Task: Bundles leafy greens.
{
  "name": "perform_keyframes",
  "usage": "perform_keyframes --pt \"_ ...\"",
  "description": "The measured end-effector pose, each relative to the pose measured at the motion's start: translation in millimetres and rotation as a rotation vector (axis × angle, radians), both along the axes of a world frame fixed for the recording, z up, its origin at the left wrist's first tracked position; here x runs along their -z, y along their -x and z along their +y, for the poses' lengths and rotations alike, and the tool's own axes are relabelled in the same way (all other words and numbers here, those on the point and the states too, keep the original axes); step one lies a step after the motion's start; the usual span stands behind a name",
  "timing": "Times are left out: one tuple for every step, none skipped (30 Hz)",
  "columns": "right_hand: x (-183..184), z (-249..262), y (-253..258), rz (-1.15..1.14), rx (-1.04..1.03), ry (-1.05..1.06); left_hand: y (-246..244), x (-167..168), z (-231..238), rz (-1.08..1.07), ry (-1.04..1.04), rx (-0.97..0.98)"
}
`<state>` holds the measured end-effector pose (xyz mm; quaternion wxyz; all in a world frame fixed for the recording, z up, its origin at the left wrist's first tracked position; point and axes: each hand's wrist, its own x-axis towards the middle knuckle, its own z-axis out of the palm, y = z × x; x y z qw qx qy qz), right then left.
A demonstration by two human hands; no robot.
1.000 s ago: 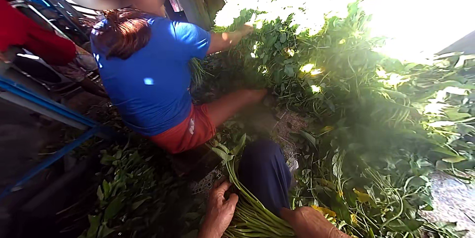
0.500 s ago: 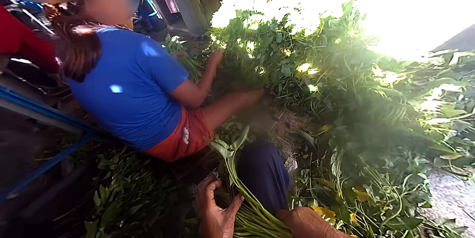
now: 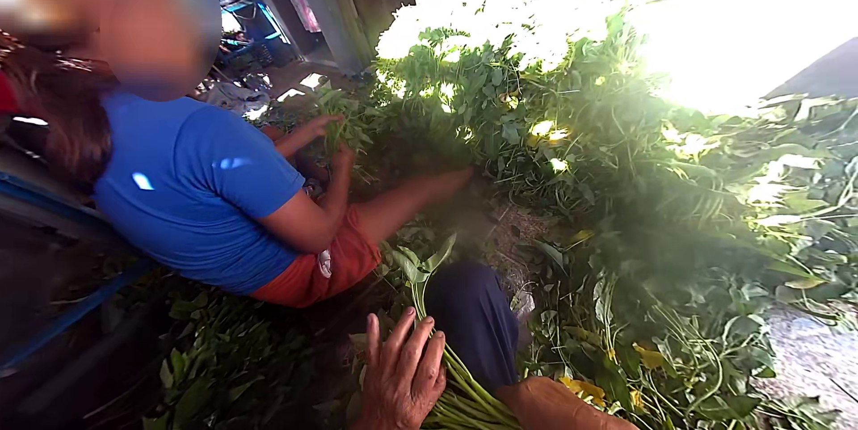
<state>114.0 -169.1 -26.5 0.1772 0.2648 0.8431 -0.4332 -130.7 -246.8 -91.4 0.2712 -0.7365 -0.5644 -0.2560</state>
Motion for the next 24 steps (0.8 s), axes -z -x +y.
perform_keyframes --pt "-17 -2 5 -0.026 0.034 -0.011 2 -1 2 0.042 0.001 0.067" --pt "-24 -3 7 -0.04 0.051 -0.017 4 -2 5 0.085 0.013 0.13" --pt "-14 -2 6 -0.027 0.047 -0.019 5 -3 8 0.131 0.032 0.189" --pt "10 -1 3 -0.001 0.033 -0.024 7 -5 11 0.179 0.053 0.24" --pt "27 0 0 0.011 0.024 -0.018 8 -7 15 0.221 0.07 0.28" --pt "36 0 -1 0.013 0.019 -0.016 9 -11 19 0.256 0.084 0.31" --pt "38 1 -1 0.006 0.013 -0.012 9 -14 25 0.279 0.1 0.334" --pt "36 1 0 -0.001 0.003 -0.006 9 -17 30 0.287 0.119 0.359" --pt "32 2 0 -0.008 -0.013 0.008 9 -19 34 0.284 0.136 0.384" --pt "30 2 -1 -0.007 -0.023 0.013 9 -20 37 0.276 0.154 0.409" --pt "31 2 -2 -0.003 -0.027 0.013 9 -21 40 0.27 0.173 0.434" --pt "31 1 -2 -0.002 -0.023 0.014 9 -22 42 0.26 0.186 0.461" --pt "32 1 -3 0.0 -0.016 0.016 10 -22 44 0.253 0.197 0.483" --pt "33 0 -3 0.004 -0.008 0.015 11 -24 45 0.253 0.203 0.496" --pt "37 0 -4 0.013 -0.003 0.009 12 -28 46 0.262 0.21 0.496" --pt "44 0 -5 0.031 0.003 -0.004 12 -32 47 0.271 0.22 0.489" --pt "48 0 -5 0.041 0.006 -0.003 12 -36 47 0.275 0.234 0.48" --pt "50 0 -6 0.042 0.01 0.002 13 -39 46 0.277 0.257 0.471" --pt "51 0 -5 0.037 0.013 0.011 14 -42 46 0.283 0.284 0.453" --pt "51 0 -5 0.034 0.015 0.015 15 -45 45 0.293 0.319 0.425" --pt "50 0 -5 0.035 0.018 0.02 17 -47 44 0.302 0.358 0.388" --pt "50 0 -6 0.04 0.021 0.027 19 -49 43 0.311 0.384 0.348" --pt "50 0 -6 0.045 0.024 0.033 21 -51 42 0.328 0.391 0.31" --pt "50 1 -6 0.049 0.024 0.044 23 -53 41 0.347 0.381 0.285"
